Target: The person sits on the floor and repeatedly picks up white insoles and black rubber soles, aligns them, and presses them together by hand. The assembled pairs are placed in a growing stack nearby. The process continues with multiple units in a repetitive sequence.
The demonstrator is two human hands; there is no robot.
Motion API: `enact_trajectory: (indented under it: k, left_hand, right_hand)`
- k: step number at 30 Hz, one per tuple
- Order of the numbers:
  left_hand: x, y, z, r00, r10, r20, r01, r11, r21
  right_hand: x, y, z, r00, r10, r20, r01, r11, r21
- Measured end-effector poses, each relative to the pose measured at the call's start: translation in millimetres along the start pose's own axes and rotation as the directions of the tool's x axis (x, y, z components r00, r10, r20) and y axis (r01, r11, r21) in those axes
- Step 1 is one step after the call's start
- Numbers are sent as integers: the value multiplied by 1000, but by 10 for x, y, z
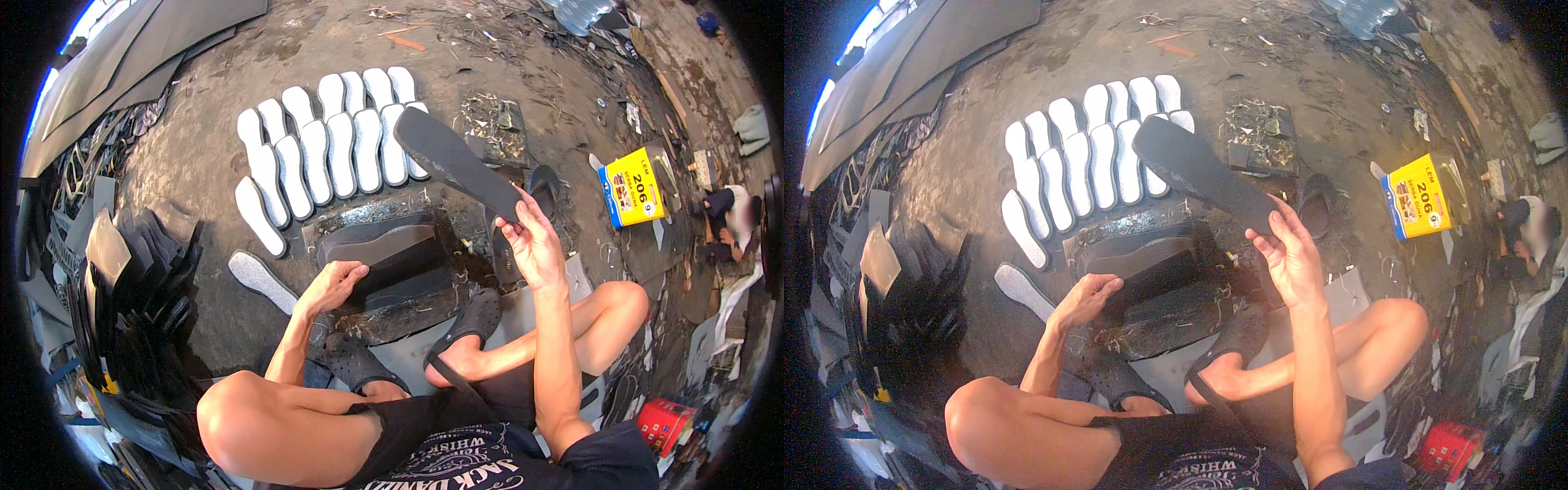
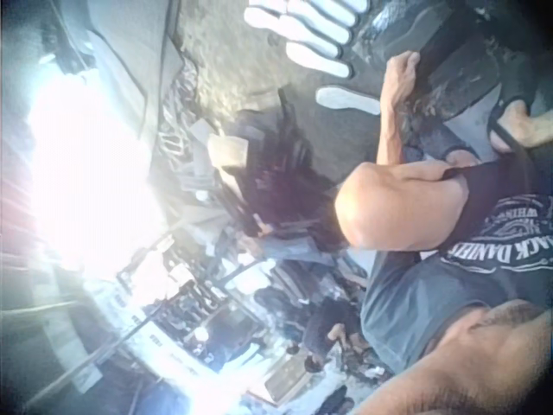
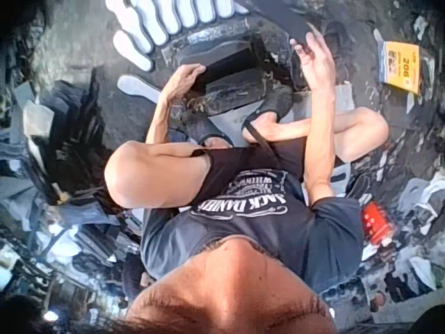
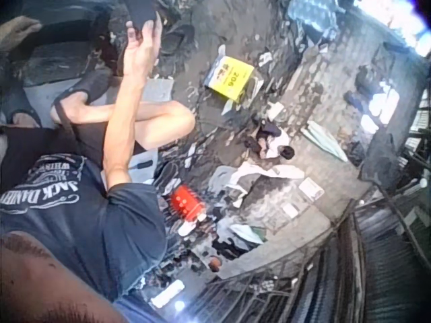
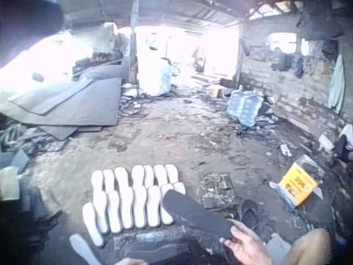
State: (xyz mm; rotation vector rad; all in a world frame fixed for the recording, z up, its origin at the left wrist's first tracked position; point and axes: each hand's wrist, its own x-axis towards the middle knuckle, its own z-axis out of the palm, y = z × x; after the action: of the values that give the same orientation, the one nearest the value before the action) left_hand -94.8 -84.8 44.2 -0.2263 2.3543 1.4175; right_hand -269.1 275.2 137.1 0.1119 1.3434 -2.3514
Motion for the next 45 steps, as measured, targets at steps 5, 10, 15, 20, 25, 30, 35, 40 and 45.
enact_trajectory:
  k: [5, 10, 15, 20, 25, 30, 35, 40, 45]
  left_hand:
    - [-88, 47, 148, 998, 19, -60, -20, 1000, -12]
    - [-592, -15, 515, 923, 354, -148, -307, 913, 268]
    - [-824, -50, 689, 807, -261, -529, -251, 659, -709]
    - [-926, -258, 898, 696, -543, -470, -237, 445, -864]
    - [-891, -226, 938, 600, -576, -556, -11, 689, -725]
    - [-837, -170, 867, 575, -591, -566, 57, 719, -693]
    - [-774, -231, 930, 562, -582, -588, 56, 736, -675]
    - [-756, -230, 929, 540, -562, -627, 35, 759, -650]
    - [-756, -232, 924, 551, -551, -627, 13, 757, -653]
  right_hand:
    - [-53, 39, 72, 999, 35, -33, -38, 996, -78]
    - [-57, 321, 33, 991, 132, -16, -132, 961, -244]
    - [-253, 721, 40, 960, 280, -11, -263, 887, -381]
    - [-513, 1251, -96, 926, 374, -52, -352, 803, -481]
    - [-580, 1313, -20, 982, 168, -91, -166, 508, -845]
    - [-515, 1366, -63, 994, 97, -40, -76, 408, -910]
    - [-509, 1380, -60, 991, 94, -98, -129, 443, -887]
    - [-488, 1410, -57, 990, 102, -94, -129, 428, -895]
    - [-455, 1517, -198, 993, 81, -81, -108, 420, -901]
